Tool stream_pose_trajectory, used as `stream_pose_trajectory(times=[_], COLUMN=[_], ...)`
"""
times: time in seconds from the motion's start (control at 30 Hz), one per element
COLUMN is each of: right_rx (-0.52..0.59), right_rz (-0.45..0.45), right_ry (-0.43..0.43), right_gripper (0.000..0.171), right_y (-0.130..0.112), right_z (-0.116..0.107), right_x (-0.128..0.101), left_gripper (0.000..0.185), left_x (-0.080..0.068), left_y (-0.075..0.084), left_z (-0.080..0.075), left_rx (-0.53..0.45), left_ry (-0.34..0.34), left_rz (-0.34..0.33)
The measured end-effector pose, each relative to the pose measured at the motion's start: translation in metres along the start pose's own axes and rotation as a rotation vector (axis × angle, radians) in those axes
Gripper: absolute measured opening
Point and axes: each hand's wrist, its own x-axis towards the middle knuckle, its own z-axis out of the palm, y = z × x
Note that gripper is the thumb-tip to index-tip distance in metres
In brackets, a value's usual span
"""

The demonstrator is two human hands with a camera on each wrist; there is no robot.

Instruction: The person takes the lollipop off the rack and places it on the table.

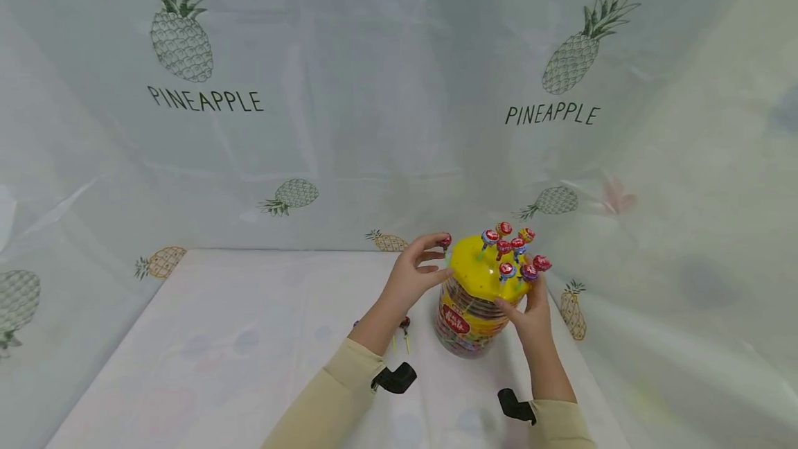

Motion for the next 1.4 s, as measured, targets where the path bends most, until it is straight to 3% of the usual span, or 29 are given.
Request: stream_pose_trajectory(times=[0.23, 0.37, 0.53, 0.77, 1.03, 1.2, 1.4], right_rx=[0.117, 0.072, 0.042, 0.105, 0.114, 0.109, 0.136], right_rz=[-0.090, -0.031, 0.066, 0.053, 0.097, 0.136, 0.135], right_ry=[-0.021, -0.056, -0.066, 0.029, 0.090, 0.112, 0.110], right_gripper=[0.072, 0.061, 0.067, 0.066, 0.063, 0.064, 0.065], right_y=[-0.012, -0.016, -0.013, -0.004, -0.004, -0.006, -0.005], right_z=[-0.005, -0.004, 0.000, 0.001, 0.010, 0.010, 0.012], right_x=[0.008, 0.011, 0.011, 0.010, 0.012, 0.013, 0.013], left_gripper=[0.061, 0.059, 0.058, 0.055, 0.052, 0.047, 0.045], left_x=[-0.030, -0.046, -0.063, -0.082, -0.102, -0.110, -0.119], left_y=[-0.002, -0.007, -0.016, -0.026, -0.053, -0.071, -0.090], left_z=[-0.015, -0.028, -0.044, -0.056, -0.080, -0.098, -0.117], left_rx=[-0.033, -0.015, 0.026, 0.050, 0.048, 0.105, 0.181], left_ry=[0.023, 0.040, 0.079, 0.069, 0.136, 0.199, 0.240], left_rz=[-0.042, -0.066, -0.105, -0.135, -0.214, -0.278, -0.292])
